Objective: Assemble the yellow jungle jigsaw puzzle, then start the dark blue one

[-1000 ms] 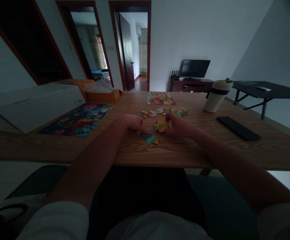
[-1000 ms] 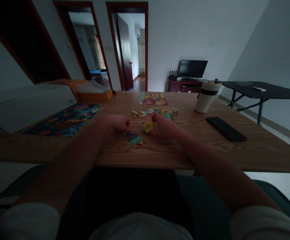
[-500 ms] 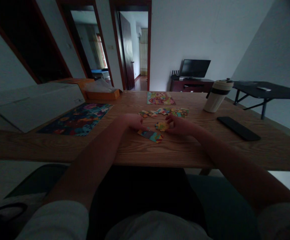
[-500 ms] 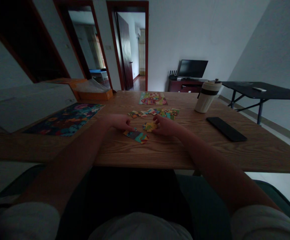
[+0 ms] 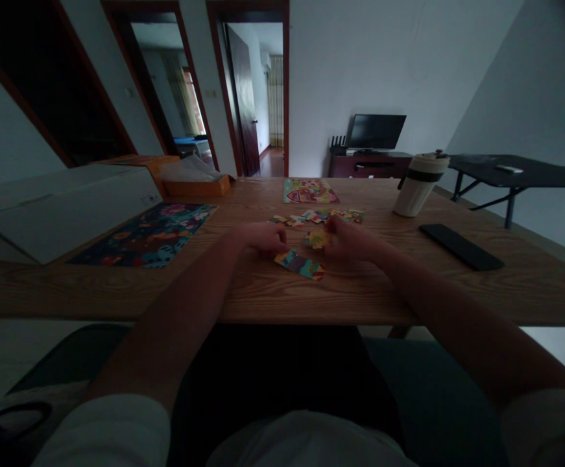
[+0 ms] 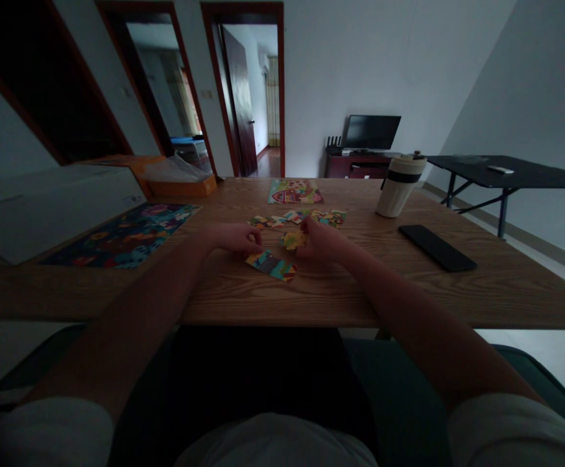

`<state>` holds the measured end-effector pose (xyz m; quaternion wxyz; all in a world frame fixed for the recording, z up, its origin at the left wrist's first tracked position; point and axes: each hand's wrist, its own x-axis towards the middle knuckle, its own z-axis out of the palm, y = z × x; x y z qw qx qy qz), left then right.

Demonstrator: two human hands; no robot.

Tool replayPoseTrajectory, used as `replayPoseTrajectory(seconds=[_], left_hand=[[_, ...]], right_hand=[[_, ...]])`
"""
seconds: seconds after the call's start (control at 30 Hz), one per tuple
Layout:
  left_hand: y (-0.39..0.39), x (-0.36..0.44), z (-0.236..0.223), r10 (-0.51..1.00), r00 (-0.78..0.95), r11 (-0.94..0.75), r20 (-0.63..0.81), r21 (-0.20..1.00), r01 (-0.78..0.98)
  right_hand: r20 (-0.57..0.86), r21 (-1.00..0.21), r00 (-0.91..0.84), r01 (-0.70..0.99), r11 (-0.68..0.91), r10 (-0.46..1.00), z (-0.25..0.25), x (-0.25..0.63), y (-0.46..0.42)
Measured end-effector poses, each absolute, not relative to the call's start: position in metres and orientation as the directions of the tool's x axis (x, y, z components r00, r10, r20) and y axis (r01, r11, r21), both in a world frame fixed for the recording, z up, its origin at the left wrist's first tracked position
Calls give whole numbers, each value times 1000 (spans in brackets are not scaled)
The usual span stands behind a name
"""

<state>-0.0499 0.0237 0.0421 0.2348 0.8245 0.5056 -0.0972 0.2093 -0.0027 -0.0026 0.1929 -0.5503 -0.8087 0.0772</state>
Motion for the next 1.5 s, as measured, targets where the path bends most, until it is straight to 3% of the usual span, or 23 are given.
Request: replayPoseTrajectory(seconds=[0.13,0.27,0.63,0.97,1.13,1.3,1.5], left_hand=[[23,-46,38,777,469,-308,-420,396,865],[26,-44,32,761,497,-284,-416,476,833],[31,-38,23,801,384,-39,-460,599,799],[30,-38,21,771,479,-84,-419,678,730],[37,-49,24,772,485,-45,-412,725,687],[40,-54,24,797,526,-87,-297,805,586],[35,-40,17,802,567,-228,-188,781,581]], right_hand=[[286,-447,-267,813,374,920,4,209,-7],[288,-506,-351,734,452,891,0,199,-13],[194,-406,-488,750,522,851,-12,180,-21],[185,-426,-576,684,593,797,-10,201,-7],[79,-341,-548,770,539,833,-8,211,0],[20,-326,-586,762,560,810,-3,221,6],[-90,-389,-505,811,437,858,0,245,15]])
